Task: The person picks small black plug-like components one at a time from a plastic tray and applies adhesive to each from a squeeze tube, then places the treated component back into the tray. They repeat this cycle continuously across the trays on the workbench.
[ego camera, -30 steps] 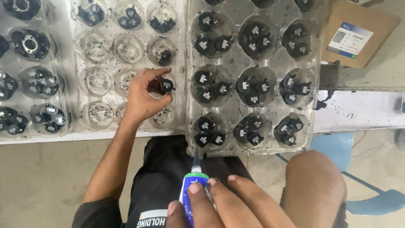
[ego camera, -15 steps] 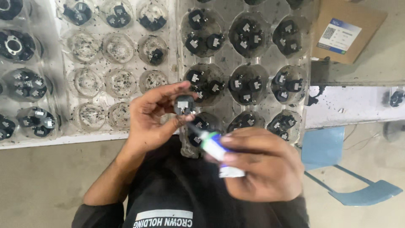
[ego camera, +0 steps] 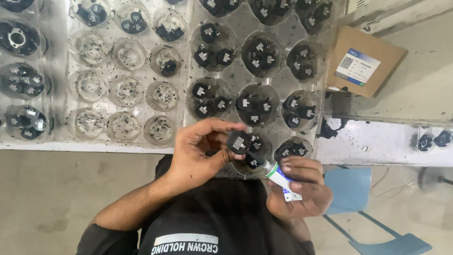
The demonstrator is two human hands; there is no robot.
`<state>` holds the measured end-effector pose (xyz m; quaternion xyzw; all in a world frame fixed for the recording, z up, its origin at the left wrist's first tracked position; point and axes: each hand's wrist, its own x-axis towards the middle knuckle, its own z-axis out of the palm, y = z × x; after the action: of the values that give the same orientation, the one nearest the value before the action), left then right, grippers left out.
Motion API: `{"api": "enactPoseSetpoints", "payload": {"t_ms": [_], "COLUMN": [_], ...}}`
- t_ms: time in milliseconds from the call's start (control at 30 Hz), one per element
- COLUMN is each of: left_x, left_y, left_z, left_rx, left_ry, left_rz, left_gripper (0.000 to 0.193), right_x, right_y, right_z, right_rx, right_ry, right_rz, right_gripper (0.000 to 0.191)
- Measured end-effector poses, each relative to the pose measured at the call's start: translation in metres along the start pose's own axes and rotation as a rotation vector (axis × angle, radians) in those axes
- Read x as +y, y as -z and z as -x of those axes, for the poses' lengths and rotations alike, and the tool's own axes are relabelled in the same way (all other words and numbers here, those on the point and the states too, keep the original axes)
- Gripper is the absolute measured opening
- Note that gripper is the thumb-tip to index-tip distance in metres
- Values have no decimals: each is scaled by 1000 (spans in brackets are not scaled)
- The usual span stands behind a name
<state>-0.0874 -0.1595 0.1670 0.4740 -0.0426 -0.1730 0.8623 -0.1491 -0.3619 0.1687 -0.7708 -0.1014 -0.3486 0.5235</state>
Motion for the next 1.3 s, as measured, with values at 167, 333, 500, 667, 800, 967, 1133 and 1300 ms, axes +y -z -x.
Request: {"api": "enactPoseSetpoints", "payload": {"t_ms": [167,333,500,667,800,967,1133,1300], "left_x": [-11,-25,-41,-55,-65,-73,-78,-80], "left_y": [-34,-63,-84,-99,-108,-117,-123,-127], "left_z": [1,1,1,3,3,3,2,1], "left_rx": [29,58,70,72,68,86,105,117], "left_ry": [6,-27,-28,-29,-28,-19,-29,-45], "left_rz": [-51,-57,-30,-12,19,33,-14,6], "left_gripper": [46,47,47,47,47,47,49,48], "right_x": [3,16,27,45,52,54,57,65], "right_y": [26,56,83,102,109,118,128,130], "right_z": [-13,-24,-24,-29,-28,-27,-27,-27], "right_rx": [-21,-117,-151,-181,-127,-136,-165,-143], "right_ry": [37,106,84,133,155,155,132,161], "right_rz": [-19,-58,-117,-266,-280,-244,-286,-299], "right_gripper": [43,44,47,42,39,38,33,34]}}
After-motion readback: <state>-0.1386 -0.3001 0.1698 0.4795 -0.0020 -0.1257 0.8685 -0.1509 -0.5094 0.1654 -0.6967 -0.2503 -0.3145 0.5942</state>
